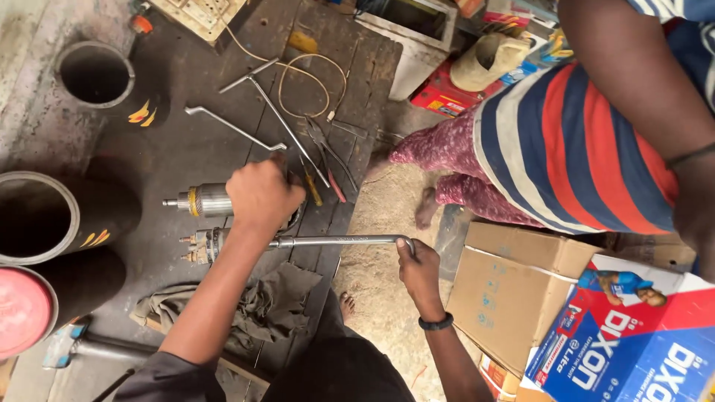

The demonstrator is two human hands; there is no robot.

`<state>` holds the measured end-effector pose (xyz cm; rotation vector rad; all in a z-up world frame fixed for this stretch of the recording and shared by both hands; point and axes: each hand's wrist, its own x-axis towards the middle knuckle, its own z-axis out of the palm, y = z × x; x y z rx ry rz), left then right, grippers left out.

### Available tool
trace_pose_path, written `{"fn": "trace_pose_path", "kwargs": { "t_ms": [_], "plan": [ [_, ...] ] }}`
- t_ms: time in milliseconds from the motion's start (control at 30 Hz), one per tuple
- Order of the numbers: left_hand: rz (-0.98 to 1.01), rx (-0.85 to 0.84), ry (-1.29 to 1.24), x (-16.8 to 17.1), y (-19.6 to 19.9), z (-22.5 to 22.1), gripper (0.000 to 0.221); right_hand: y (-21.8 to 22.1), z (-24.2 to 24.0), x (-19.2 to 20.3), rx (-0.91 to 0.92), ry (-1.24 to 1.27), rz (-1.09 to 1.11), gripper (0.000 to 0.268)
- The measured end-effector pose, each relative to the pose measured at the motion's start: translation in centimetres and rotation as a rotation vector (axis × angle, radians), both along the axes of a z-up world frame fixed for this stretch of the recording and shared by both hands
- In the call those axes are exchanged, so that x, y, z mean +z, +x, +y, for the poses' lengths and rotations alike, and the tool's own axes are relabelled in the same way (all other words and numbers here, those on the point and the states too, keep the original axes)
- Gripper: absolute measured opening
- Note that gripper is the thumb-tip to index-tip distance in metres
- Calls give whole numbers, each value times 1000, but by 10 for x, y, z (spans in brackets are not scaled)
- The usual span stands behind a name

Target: Disassembling and inspecting a motorcycle starter motor on a workbench.

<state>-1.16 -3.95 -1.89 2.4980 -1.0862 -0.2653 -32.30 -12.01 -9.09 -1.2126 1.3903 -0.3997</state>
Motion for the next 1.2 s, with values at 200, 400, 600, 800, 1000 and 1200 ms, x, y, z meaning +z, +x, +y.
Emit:
{"fn": "trace_pose_path", "kwargs": {
  "t_ms": [200,400,600,800,1000,1200],
  "plan": [
    [-4,21,-25,-11,-2,3,21,-14,-9,-20,69,-82,37,35],
    [-36,-7,2,-15,-6,3,27,5,-48,52,277,-216,478,63],
    [-27,23,-10,-5,-3,-6,30,18,-76,111,301,388,48,42],
    [-42,10,-23,-18,-1,1,39,5,-88,41,285,791,-101,37],
    [-140,-322,250,1,18,-12,49,11,-63,29,271,815,-171,38],
    [22,-333,370,20,15,-22,39,1,-26,26,62,877,-280,17]
  ]
}}
